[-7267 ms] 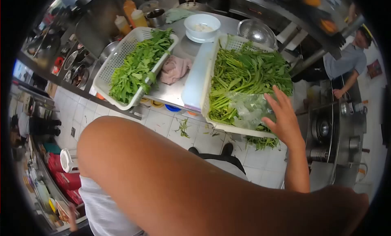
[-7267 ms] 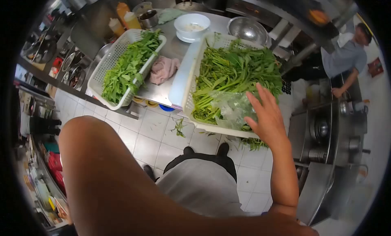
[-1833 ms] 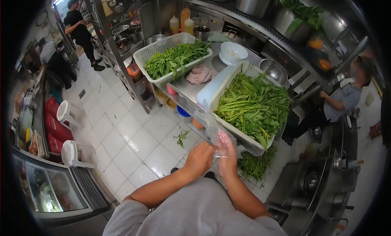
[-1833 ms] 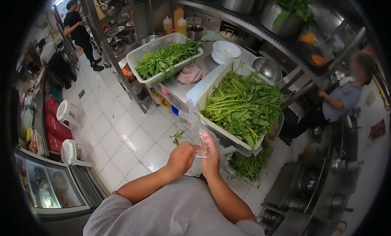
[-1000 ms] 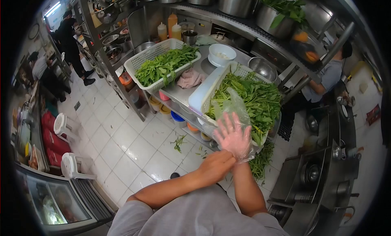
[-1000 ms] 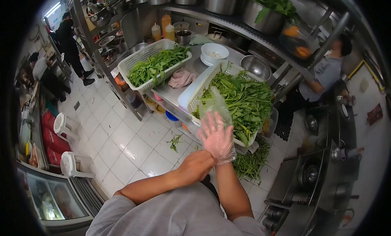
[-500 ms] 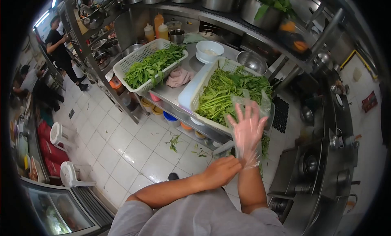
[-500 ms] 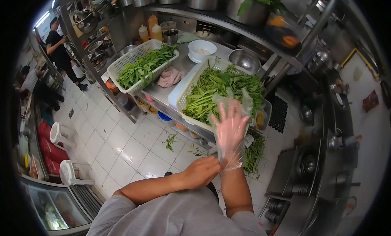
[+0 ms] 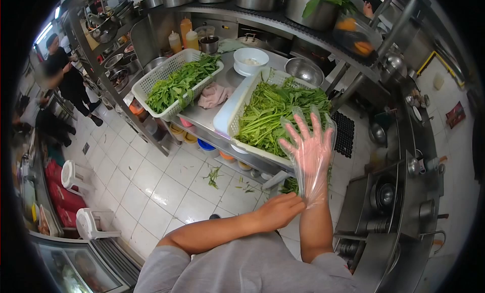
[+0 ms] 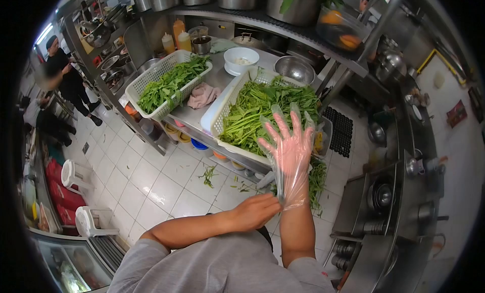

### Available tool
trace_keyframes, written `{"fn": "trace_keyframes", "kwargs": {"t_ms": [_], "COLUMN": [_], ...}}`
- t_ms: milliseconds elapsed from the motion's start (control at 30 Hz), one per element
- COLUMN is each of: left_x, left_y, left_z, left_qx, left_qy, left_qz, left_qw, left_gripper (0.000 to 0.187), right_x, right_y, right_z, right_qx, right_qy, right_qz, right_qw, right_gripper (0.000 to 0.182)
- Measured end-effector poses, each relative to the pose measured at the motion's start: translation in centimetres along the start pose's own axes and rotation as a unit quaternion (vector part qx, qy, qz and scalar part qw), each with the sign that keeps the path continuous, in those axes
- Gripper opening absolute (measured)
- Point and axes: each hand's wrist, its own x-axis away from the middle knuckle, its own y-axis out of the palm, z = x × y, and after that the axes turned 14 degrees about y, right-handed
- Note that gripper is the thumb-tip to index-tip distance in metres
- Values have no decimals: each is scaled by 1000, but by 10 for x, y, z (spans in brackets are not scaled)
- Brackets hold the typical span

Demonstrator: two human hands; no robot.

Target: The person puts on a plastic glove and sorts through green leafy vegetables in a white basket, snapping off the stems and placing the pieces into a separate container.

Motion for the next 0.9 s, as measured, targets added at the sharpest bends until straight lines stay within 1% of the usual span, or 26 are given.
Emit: {"fn": "trace_keyframes", "kwargs": {"t_ms": [33, 67, 133, 167, 233, 267, 300, 367, 400, 467, 500, 533, 567, 600, 667, 700, 767, 800, 867, 900], "left_x": [-1, -2, -3, -4, -3, -1, -1, 1, 1, 10, 17, 18, 10, -1, -24, -32, -40, -37, -35, -36], "left_y": [0, 1, 0, 0, 2, 5, 5, 3, 1, -10, -18, -30, -51, -70, -88, -91, -85, -78, -71, -69], "left_z": [-1, -2, -5, -6, -7, -7, -9, -10, -12, -32, -53, -75, -89, -103, -138, -154, -188, -201, -226, -228], "left_qx": [0, -8, -19, -22, -25, -33, -44, -37, -29, -40, -55, -71, -133, -196, -263, -263, -313, -313, -309, -310], "left_qy": [0, 5, 7, 4, -3, -12, -17, -27, -33, -81, -110, -138, -168, -196, -169, -169, -163, -162, -196, -196], "left_qz": [0, -6, -12, -10, -13, -14, -15, -19, -20, 48, 79, 110, 87, 64, 84, 81, 14, 10, -74, -78], "left_qw": [1000, 1000, 1000, 1000, 1000, 999, 999, 999, 999, 995, 989, 982, 973, 959, 946, 946, 936, 936, 928, 927], "left_gripper": [14, 15, 16, 16, 17, 17, 18, 21, 23, 22, 21, 19, 17, 16, 12, 12, 11, 11, 15, 15], "right_x": [-2, -2, -4, -4, 2, 5, 9, 20, 26, 47, 61, 75, 88, 99, 114, 117, 119, 120, 114, 114], "right_y": [-1, -5, -15, -20, -19, -20, -23, -29, -37, -62, -75, -88, -99, -110, -127, -128, -123, -121, -119, -121], "right_z": [-3, -5, -11, -13, -19, -23, -26, -31, -34, -43, -46, -49, -52, -55, -58, -58, -58, -58, -58, -57], "right_qx": [41, 42, -16, -18, -65, -88, -89, -100, -103, 10, 6, -5, -15, -17, -27, -30, -60, -63, -26, -30], "right_qy": [19, 19, -16, -14, -74, -86, -92, -93, -94, -87, -88, -93, -99, -101, -95, -96, -79, -80, -47, -47], "right_qz": [27, 27, 37, 36, 11, 6, -24, -38, -39, 66, 71, 84, 97, 99, 83, 83, 165, 165, 193, 193], "right_qw": [999, 999, 999, 999, 995, 992, 991, 990, 989, 994, 994, 992, 990, 990, 992, 991, 981, 981, 980, 980], "right_gripper": [92, 92, 90, 90, 89, 89, 90, 81, 81, 66, 66, 60, 54, 54, 53, 53, 51, 51, 47, 47]}}
